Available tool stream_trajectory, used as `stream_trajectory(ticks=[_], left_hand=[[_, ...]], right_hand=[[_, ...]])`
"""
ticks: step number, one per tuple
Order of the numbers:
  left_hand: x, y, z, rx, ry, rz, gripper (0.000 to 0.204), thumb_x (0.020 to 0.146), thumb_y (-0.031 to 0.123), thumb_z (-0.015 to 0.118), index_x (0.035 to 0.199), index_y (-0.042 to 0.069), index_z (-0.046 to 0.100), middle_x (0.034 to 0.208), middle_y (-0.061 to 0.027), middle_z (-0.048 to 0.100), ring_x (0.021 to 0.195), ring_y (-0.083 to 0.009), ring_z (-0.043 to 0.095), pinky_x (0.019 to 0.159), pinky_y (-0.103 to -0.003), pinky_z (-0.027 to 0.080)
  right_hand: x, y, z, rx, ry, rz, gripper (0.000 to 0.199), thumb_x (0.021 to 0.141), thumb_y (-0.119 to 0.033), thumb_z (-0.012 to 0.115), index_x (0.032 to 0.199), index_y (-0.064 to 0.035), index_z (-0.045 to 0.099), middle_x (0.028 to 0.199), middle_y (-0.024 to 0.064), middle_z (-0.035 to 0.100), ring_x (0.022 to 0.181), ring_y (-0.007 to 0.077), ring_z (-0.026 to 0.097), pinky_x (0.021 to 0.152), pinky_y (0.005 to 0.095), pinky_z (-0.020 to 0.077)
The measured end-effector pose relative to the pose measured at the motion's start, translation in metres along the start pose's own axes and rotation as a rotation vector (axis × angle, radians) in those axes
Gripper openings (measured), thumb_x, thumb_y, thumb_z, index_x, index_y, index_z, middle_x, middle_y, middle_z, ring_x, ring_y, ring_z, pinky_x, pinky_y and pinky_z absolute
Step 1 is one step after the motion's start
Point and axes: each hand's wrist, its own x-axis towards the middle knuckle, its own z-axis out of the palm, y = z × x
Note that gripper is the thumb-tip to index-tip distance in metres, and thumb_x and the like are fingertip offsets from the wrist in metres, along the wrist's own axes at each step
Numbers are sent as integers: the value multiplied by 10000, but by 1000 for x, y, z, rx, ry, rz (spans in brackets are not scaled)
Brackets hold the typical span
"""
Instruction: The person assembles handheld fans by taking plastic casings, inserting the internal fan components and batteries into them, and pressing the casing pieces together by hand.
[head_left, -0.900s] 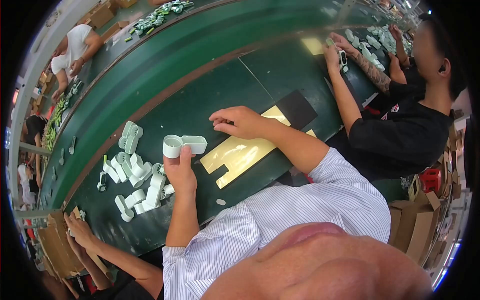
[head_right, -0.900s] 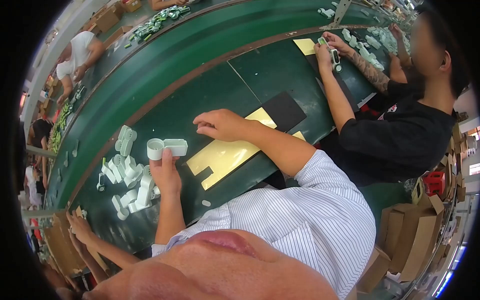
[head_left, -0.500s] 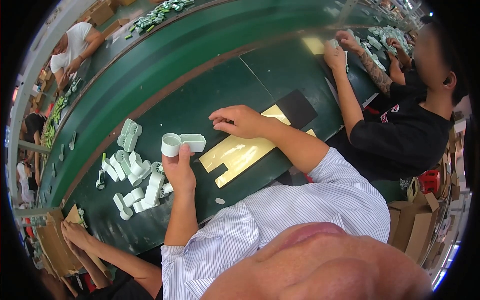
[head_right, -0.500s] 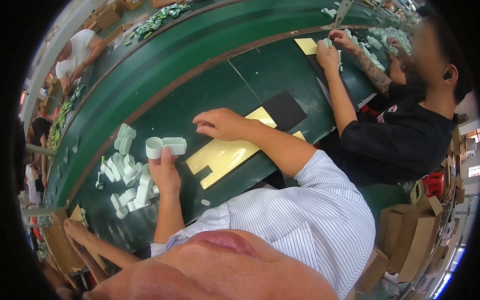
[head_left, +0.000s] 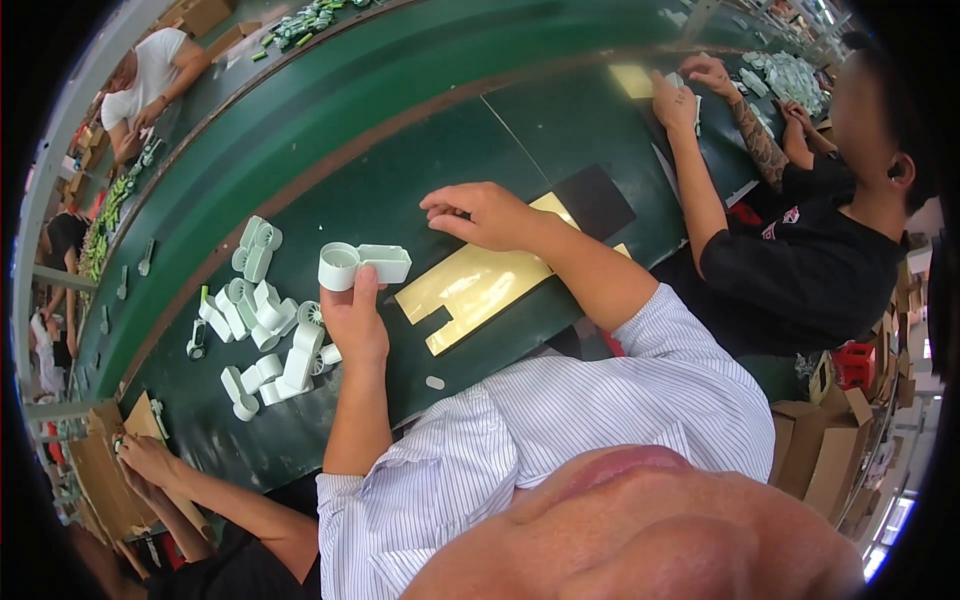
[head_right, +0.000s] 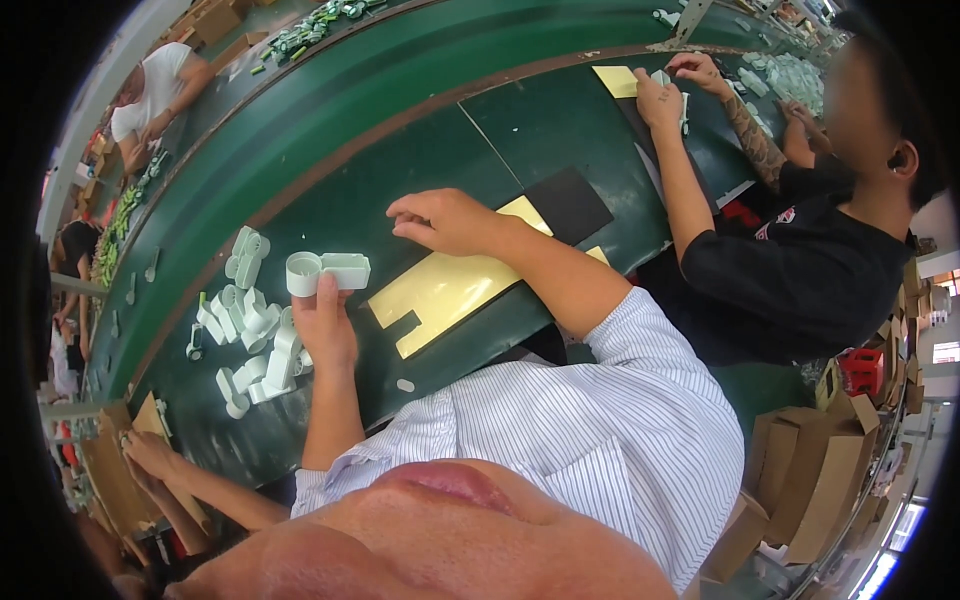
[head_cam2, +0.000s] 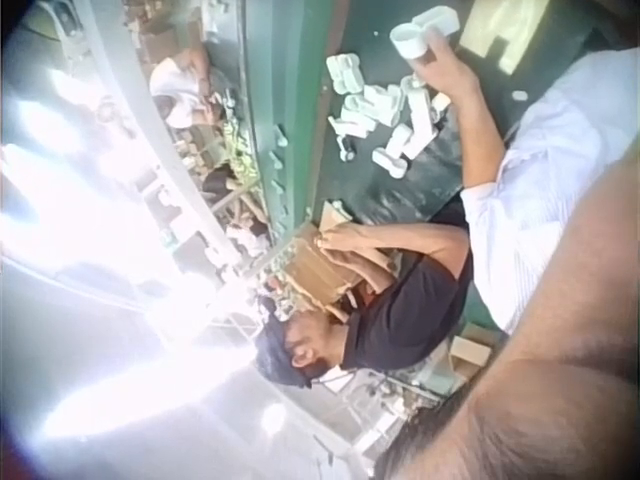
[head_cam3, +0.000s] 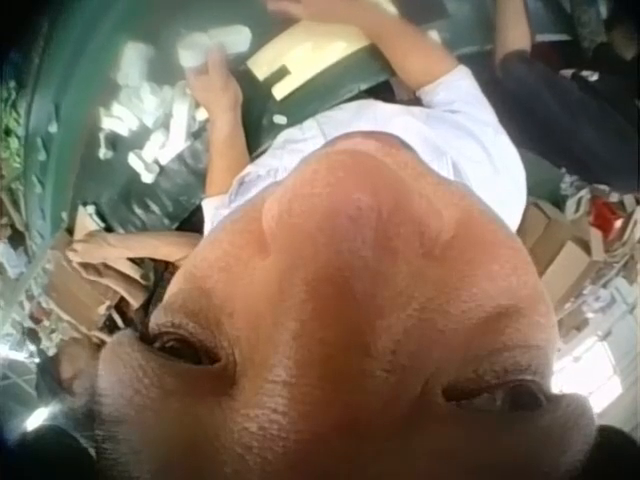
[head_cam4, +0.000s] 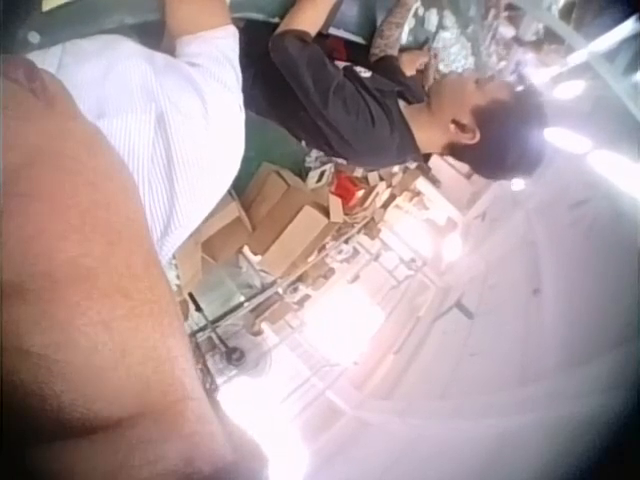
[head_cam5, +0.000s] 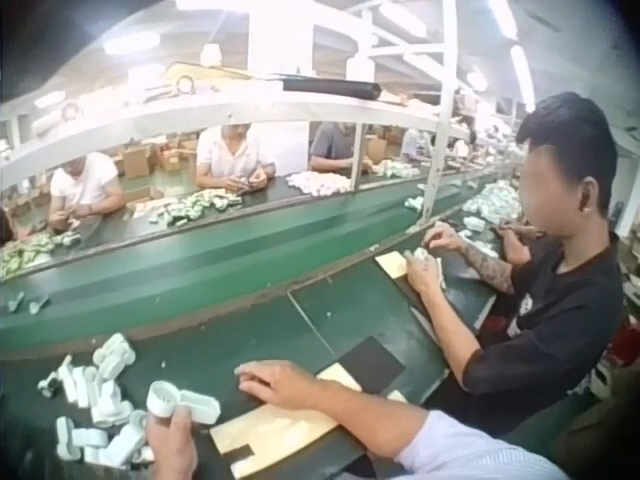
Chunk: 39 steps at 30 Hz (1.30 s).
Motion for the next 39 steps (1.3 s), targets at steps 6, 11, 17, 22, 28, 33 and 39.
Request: stream_trajectory(ticks=[6, 11, 17, 22, 28, 33, 39], left_hand=[[-2, 4, 2, -52, -6, -31, 374, 931, 159, 684, 1236, 9, 527, 1123, -63, 615, 985, -129, 593, 815, -287, 491], [-5, 3, 3, -149, -54, -60, 351, 948, 144, 657, 1246, 16, 524, 1138, -63, 609, 1012, -136, 594, 865, -297, 493], [-3, 1, -1, -137, -30, -86, 361, 952, 117, 642, 1273, 15, 516, 1161, -64, 606, 1035, -144, 598, 899, -300, 492], [-4, 10, -8, -126, -87, -142, 370, 937, 122, 662, 1264, 11, 528, 1145, -63, 625, 1026, -141, 605, 896, -297, 491], [-22, 41, -1, 178, -286, -222, 387, 874, 154, 741, 1196, 4, 588, 1135, -82, 651, 1024, -153, 626, 896, -308, 500], [-31, 43, 11, 588, -970, -220, 455, 804, 188, 783, 1184, 18, 599, 1042, -73, 645, 1003, -186, 601, 893, -319, 463], [-39, 36, 8, 614, -1087, -168, 425, 781, 221, 806, 1103, 13, 624, 1011, -123, 653, 944, -266, 639, 851, -350, 496]], right_hand=[[1, -6, -10, -53, 50, -14, 269, 925, -139, 658, 1171, -31, 637, 1002, 117, 716, 923, 220, 699, 810, 325, 548], [-2, -11, -19, -120, 43, -6, 289, 922, -158, 660, 1182, -34, 630, 1018, 109, 713, 932, 227, 694, 820, 337, 545], [-6, -17, -38, -257, -44, 19, 343, 904, -205, 679, 1197, -37, 619, 1064, 138, 700, 984, 290, 675, 865, 366, 533], [-20, -15, -77, -248, 28, 149, 396, 911, -263, 664, 1246, -60, 608, 1134, 139, 674, 1029, 290, 660, 908, 359, 520], [-70, 42, -112, -577, 154, 169, 380, 887, -256, 682, 1228, -96, 630, 1271, 138, 615, 1201, 298, 568, 1006, 379, 457], [-97, 66, -133, -668, 107, 263, 510, 850, -291, 715, 1319, -138, 585, 1444, 146, 479, 1364, 318, 420, 1119, 385, 367], [-93, 67, -135, -643, -97, 280, 526, 780, -300, 767, 1250, -124, 610, 1419, 143, 479, 1331, 336, 439, 1098, 380, 382]])
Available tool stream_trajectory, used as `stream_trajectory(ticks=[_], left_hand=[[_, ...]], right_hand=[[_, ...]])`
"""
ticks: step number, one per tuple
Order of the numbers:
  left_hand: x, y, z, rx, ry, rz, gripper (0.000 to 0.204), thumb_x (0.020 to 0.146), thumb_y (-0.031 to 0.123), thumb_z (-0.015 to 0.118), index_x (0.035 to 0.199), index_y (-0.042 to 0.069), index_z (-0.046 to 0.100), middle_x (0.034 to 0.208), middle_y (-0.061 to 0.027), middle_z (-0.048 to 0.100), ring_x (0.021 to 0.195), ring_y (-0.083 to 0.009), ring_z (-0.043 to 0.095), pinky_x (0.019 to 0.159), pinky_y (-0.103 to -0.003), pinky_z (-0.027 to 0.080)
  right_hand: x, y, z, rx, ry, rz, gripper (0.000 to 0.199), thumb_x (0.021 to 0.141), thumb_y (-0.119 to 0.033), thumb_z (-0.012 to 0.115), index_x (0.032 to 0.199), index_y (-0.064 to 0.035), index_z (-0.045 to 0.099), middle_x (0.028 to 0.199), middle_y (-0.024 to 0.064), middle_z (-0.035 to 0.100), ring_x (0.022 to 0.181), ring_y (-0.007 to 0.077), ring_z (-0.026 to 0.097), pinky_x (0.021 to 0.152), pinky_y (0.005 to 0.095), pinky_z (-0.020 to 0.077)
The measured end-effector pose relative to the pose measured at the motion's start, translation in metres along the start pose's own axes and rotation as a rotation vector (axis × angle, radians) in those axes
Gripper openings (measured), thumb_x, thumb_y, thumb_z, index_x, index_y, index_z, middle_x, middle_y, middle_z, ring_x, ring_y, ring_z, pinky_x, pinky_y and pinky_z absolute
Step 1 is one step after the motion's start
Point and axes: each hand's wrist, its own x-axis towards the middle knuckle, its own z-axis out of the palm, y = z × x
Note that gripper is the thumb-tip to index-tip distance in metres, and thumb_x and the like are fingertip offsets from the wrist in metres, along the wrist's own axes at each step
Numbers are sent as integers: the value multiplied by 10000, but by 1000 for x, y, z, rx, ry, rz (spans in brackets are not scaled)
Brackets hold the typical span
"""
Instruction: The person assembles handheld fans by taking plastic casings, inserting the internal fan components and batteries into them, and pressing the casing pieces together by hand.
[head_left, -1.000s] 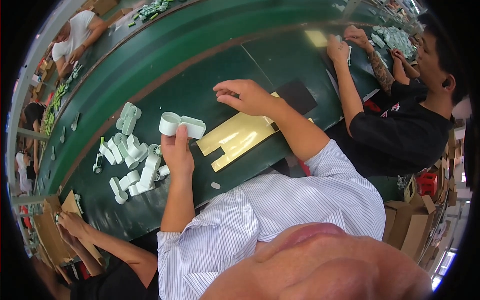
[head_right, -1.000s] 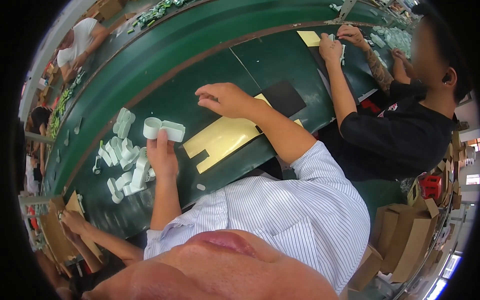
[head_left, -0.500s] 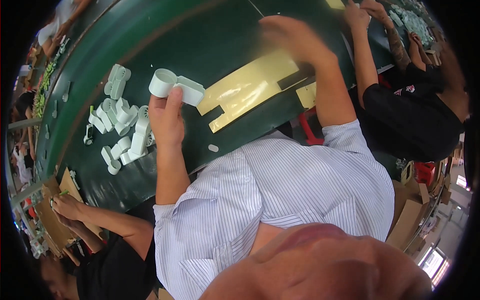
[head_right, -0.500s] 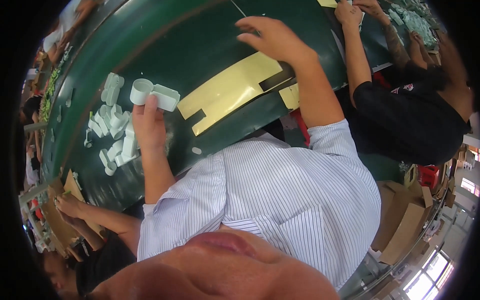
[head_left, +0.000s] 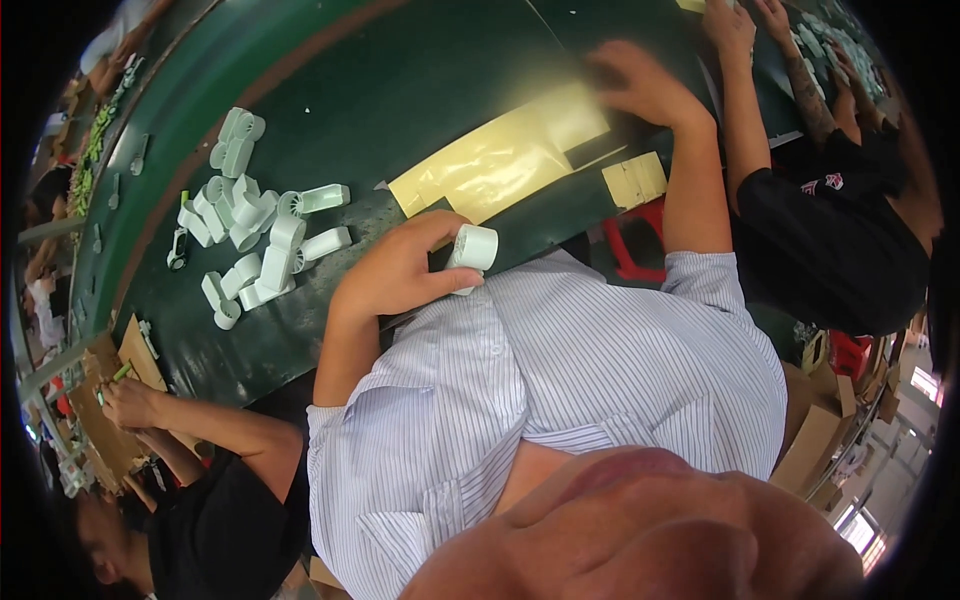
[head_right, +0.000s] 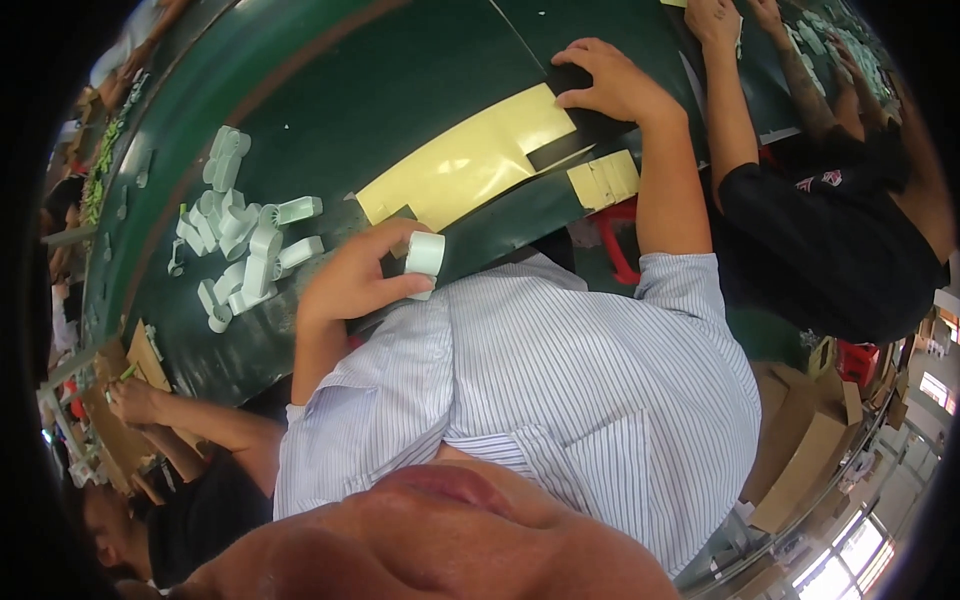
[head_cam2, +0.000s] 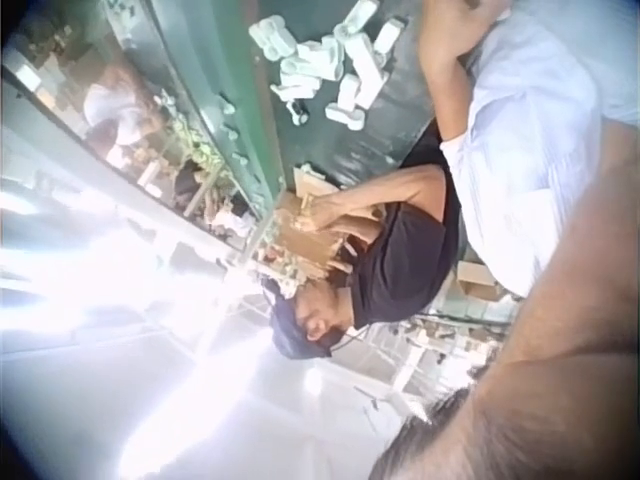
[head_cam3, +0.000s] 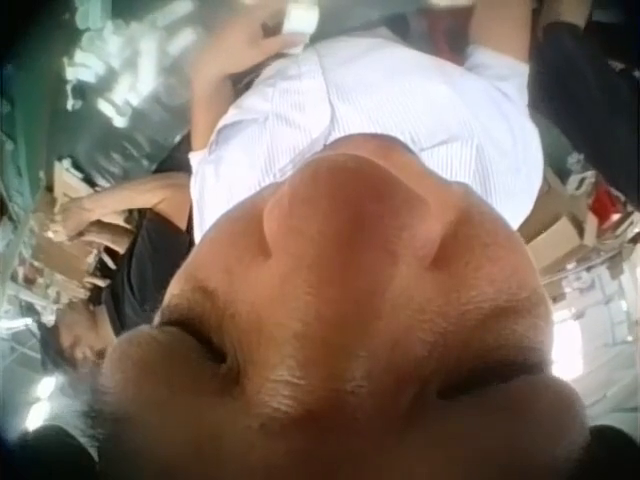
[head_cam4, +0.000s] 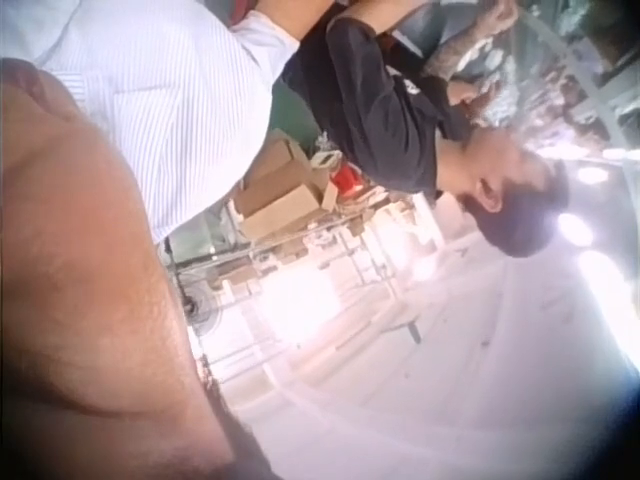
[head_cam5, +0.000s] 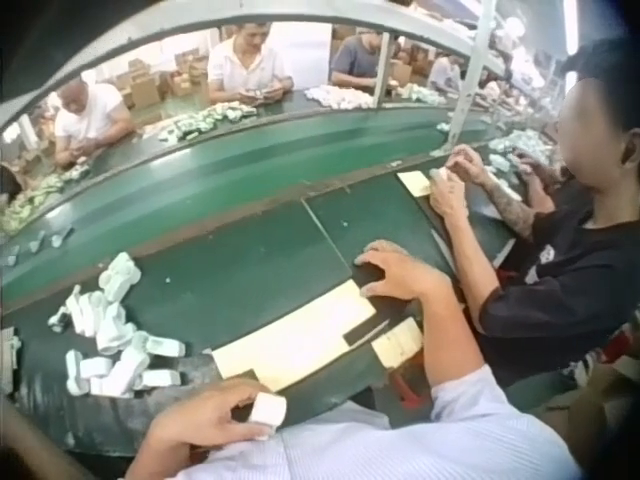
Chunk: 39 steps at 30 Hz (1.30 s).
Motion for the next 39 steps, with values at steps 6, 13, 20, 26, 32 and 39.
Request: stream_trajectory(ticks=[6, 13, 20, 26, 32, 39], left_hand=[[-8, -3, -9, -18, 6, -97, 412, 801, 230, 800, 1102, 13, 621, 985, -101, 666, 915, -215, 643, 822, -328, 499], [-12, -2, -22, -181, 117, -163, 365, 891, 139, 722, 1160, -21, 535, 1039, -113, 667, 1003, -167, 641, 845, -313, 515], [-1, 9, -20, -563, 243, -41, 408, 902, 145, 721, 1212, -15, 509, 1128, -101, 642, 1054, -164, 630, 896, -323, 522], [28, -9, -16, -649, 298, 18, 436, 923, 164, 696, 1240, -45, 481, 1165, -147, 648, 1075, -191, 642, 923, -332, 522], [33, -9, -15, -749, 315, -19, 417, 956, 153, 645, 1305, 8, 469, 1158, -120, 648, 1072, -206, 658, 925, -354, 532], [37, -2, -16, -817, 466, 8, 375, 972, 196, 624, 1278, 31, 483, 1135, -127, 655, 1072, -232, 656, 910, -373, 541]], right_hand=[[3, 3, 13, 47, 54, -24, 417, 743, -299, 784, 1076, -102, 626, 1336, 140, 515, 1283, 338, 466, 1064, 387, 393], [19, -26, 18, 19, 87, 90, 379, 749, -311, 783, 1017, -100, 617, 1338, 159, 532, 1314, 340, 451, 1056, 448, 379], [31, -26, 18, 11, 225, 136, 395, 781, -256, 777, 1091, -54, 639, 1369, 213, 521, 1311, 358, 471, 1090, 411, 375], [48, -38, 17, -54, 117, 158, 464, 786, -296, 770, 1157, -55, 628, 1425, 196, 475, 1351, 348, 420, 1113, 433, 358], [61, -43, 18, -60, 124, 156, 477, 790, -288, 763, 1178, -49, 623, 1370, 200, 523, 1321, 349, 453, 1109, 434, 358], [65, -71, -2, -69, 9, 81, 457, 811, -265, 742, 1189, -43, 616, 1237, 142, 619, 1172, 333, 567, 1017, 422, 425]])
